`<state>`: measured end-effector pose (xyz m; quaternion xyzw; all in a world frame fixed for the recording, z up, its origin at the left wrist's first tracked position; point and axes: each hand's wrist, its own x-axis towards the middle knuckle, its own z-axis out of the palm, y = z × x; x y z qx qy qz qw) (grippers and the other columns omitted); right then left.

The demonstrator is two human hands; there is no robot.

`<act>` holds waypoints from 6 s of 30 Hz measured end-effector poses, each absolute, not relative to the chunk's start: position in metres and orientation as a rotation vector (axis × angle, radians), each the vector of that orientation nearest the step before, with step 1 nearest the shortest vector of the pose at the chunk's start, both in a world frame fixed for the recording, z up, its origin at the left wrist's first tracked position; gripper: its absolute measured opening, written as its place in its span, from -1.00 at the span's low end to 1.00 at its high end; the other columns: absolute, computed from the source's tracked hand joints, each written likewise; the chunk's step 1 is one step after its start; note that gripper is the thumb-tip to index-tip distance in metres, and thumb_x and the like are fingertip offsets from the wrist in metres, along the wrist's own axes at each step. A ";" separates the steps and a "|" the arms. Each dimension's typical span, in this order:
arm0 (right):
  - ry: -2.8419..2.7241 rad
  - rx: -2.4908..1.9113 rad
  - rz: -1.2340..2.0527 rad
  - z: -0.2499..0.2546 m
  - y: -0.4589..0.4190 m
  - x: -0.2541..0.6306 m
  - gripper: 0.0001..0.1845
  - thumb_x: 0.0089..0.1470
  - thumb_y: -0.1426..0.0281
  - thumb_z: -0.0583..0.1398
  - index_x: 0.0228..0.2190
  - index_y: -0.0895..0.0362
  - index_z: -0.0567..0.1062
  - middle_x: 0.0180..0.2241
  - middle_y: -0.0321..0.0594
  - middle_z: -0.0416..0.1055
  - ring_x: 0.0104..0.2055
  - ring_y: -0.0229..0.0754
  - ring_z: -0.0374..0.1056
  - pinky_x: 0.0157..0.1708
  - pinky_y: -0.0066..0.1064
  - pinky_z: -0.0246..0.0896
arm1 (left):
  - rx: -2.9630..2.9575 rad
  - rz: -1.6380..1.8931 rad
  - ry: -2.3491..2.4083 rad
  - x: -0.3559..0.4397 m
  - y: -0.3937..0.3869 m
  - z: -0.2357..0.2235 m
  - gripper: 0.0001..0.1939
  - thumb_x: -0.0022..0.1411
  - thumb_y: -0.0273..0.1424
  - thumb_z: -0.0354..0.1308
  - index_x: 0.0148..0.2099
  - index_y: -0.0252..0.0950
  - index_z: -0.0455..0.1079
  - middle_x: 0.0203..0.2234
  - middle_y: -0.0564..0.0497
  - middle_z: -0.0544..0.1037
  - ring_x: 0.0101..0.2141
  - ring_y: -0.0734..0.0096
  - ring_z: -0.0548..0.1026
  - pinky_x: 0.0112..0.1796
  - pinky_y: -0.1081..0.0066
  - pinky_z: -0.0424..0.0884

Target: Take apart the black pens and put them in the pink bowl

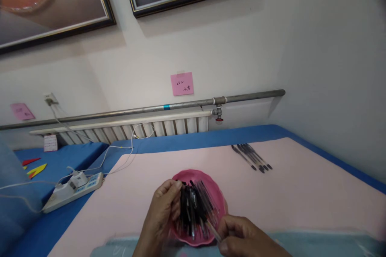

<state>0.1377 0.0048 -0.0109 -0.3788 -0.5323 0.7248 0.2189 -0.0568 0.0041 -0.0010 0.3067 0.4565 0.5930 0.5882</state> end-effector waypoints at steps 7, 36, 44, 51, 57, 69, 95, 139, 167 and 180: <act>-1.645 -1.155 1.978 -0.007 0.012 0.139 -0.97 -0.31 0.48 0.07 -0.66 0.12 0.26 -0.79 -0.50 0.12 -0.75 -0.46 -0.07 -0.72 -0.55 -0.29 | 0.785 1.372 1.315 -0.062 0.008 -0.005 -0.57 -0.06 -0.10 0.20 -0.56 -0.26 0.06 -0.76 0.29 0.02 -0.74 0.72 -0.09 -0.71 0.58 -0.19; -1.686 -1.186 1.712 -0.010 0.019 0.144 -0.94 -0.29 0.50 -0.01 -0.66 0.12 0.23 -0.78 -0.48 0.09 -0.74 -0.44 -0.07 -0.72 -0.56 -0.22 | 1.239 1.177 1.773 -0.068 0.012 -0.017 -0.65 0.00 -0.15 0.11 -0.64 -0.28 0.21 -0.73 0.15 0.22 -0.63 0.54 0.18 -0.58 0.51 0.06; -1.580 -1.208 1.820 -0.009 0.017 0.139 -0.97 -0.23 0.42 0.04 -0.63 0.11 0.23 -0.80 -0.51 0.09 -0.78 -0.46 -0.11 -0.74 -0.55 -0.27 | 1.046 1.183 1.429 -0.044 0.005 -0.011 -0.64 -0.02 -0.07 0.13 -0.54 -0.28 0.27 -0.79 0.21 0.16 -0.75 0.62 0.07 -0.68 0.53 -0.08; -1.551 -1.044 1.943 -0.014 0.008 0.134 -0.89 -0.13 0.36 0.05 -0.59 0.13 0.27 -0.80 -0.54 0.04 -0.79 -0.47 -0.14 -0.73 -0.55 -0.34 | 0.719 1.040 0.963 -0.017 -0.003 -0.006 -0.63 -0.09 -0.09 0.23 -0.41 -0.27 0.25 -0.81 0.31 0.05 -0.81 0.77 -0.14 -0.76 0.59 -0.27; -1.706 -1.055 1.904 0.001 0.009 0.137 -0.93 -0.15 0.43 0.05 -0.59 0.14 0.30 -0.73 -0.49 0.13 -0.74 -0.46 -0.04 -0.72 -0.57 -0.20 | 0.620 1.274 1.082 -0.026 0.003 -0.006 -0.59 -0.14 -0.07 0.25 -0.47 -0.26 0.18 -0.82 0.31 0.00 -0.79 0.77 -0.15 -0.75 0.60 -0.26; -1.473 -1.242 1.853 -0.009 0.017 0.142 -0.96 -0.17 0.41 0.06 -0.59 0.12 0.26 -0.79 -0.52 0.08 -0.78 -0.47 -0.12 -0.77 -0.58 -0.30 | 1.219 1.054 1.662 -0.067 0.005 -0.007 -0.66 0.04 -0.11 0.07 -0.53 -0.31 0.27 -0.72 0.18 0.18 -0.64 0.58 0.14 -0.60 0.53 0.04; -0.974 -0.748 1.858 -0.015 0.021 0.144 -0.77 -0.07 0.27 0.23 -0.53 0.17 0.35 -0.65 -0.37 0.33 -0.64 -0.39 0.20 -0.61 -0.54 0.00 | 1.318 0.775 1.207 -0.002 -0.012 0.000 -0.52 0.11 0.01 -0.09 -0.41 -0.34 0.32 -0.65 0.09 0.32 -0.63 0.57 0.17 -0.58 0.52 0.06; -1.982 -1.312 0.477 -0.035 0.062 0.150 -0.76 0.10 0.27 0.03 -0.34 0.08 0.45 -0.44 -0.26 0.45 -0.43 -0.23 0.34 -0.42 -0.46 0.21 | 1.682 0.384 2.254 -0.053 0.007 -0.012 -0.71 0.24 -0.32 -0.16 -0.26 -0.30 0.36 -0.39 -0.11 0.56 -0.34 0.27 0.50 -0.39 0.41 0.20; -1.548 -1.575 0.668 -0.026 0.104 0.197 -0.79 -0.05 0.36 0.07 -0.34 0.11 0.43 -0.41 -0.22 0.47 -0.36 -0.13 0.39 -0.37 -0.38 0.22 | 1.876 0.213 2.170 -0.016 0.004 -0.020 -0.70 0.18 -0.42 -0.14 -0.21 -0.36 0.41 -0.26 -0.20 0.51 -0.29 0.18 0.49 -0.36 0.34 0.30; -1.279 -1.209 1.322 -0.028 0.040 0.166 -0.86 -0.11 0.32 0.18 -0.42 0.09 0.46 -0.68 -0.45 0.18 -0.68 -0.39 -0.02 -0.69 -0.52 -0.17 | 1.845 0.291 2.205 -0.012 0.006 -0.020 -0.66 0.20 -0.39 -0.15 -0.22 -0.41 0.42 -0.30 -0.27 0.55 -0.30 0.08 0.51 -0.32 0.25 0.33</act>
